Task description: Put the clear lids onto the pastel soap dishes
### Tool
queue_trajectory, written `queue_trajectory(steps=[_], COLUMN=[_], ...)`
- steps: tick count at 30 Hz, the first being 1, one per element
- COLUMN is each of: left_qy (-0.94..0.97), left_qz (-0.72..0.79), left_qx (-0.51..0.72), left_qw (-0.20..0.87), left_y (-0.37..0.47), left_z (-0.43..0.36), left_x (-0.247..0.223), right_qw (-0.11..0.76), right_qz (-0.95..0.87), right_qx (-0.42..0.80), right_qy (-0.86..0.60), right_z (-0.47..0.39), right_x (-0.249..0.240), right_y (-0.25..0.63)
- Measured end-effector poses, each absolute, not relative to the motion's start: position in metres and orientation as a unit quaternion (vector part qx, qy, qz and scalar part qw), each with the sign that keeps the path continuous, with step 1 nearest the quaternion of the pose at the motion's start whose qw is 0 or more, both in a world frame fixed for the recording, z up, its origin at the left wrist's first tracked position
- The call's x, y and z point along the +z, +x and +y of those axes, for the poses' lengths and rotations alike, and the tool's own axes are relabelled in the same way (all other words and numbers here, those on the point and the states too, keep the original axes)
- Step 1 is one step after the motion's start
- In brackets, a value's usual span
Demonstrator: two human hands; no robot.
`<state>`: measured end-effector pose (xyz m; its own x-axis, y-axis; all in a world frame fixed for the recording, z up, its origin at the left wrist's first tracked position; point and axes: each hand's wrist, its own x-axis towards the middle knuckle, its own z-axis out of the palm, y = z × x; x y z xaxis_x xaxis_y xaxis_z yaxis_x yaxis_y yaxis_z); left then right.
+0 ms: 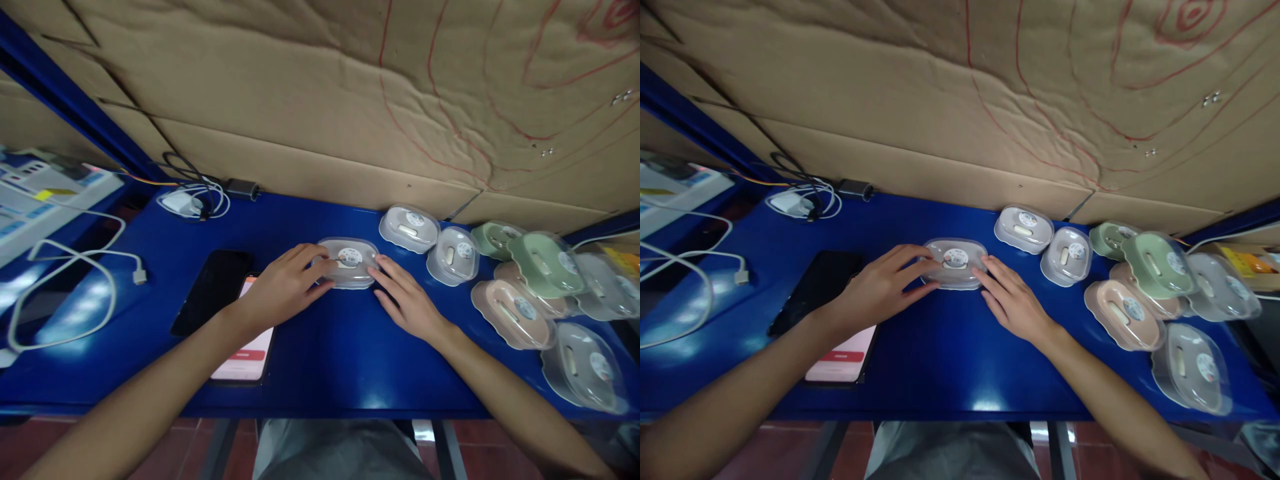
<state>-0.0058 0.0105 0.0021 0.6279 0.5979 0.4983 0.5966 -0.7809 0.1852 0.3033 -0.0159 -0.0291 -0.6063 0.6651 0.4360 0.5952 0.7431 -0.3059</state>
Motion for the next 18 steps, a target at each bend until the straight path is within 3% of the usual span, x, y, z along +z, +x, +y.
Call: queue_trajectory(steps=[18], left_qy=[0.904], left_qz=[0.329], left_qx=[0.271], left_qw=[-0.035], left_y=[-0.0043], left_z=[0.0106], left_x=[-0.0017], right_qw=[0.284], right_qz=[-0.892], right_qx=[0.000], right_qy=[-0.353], right_z=[-0.0156], right_x=[-0.0295], right_y=[0.3021])
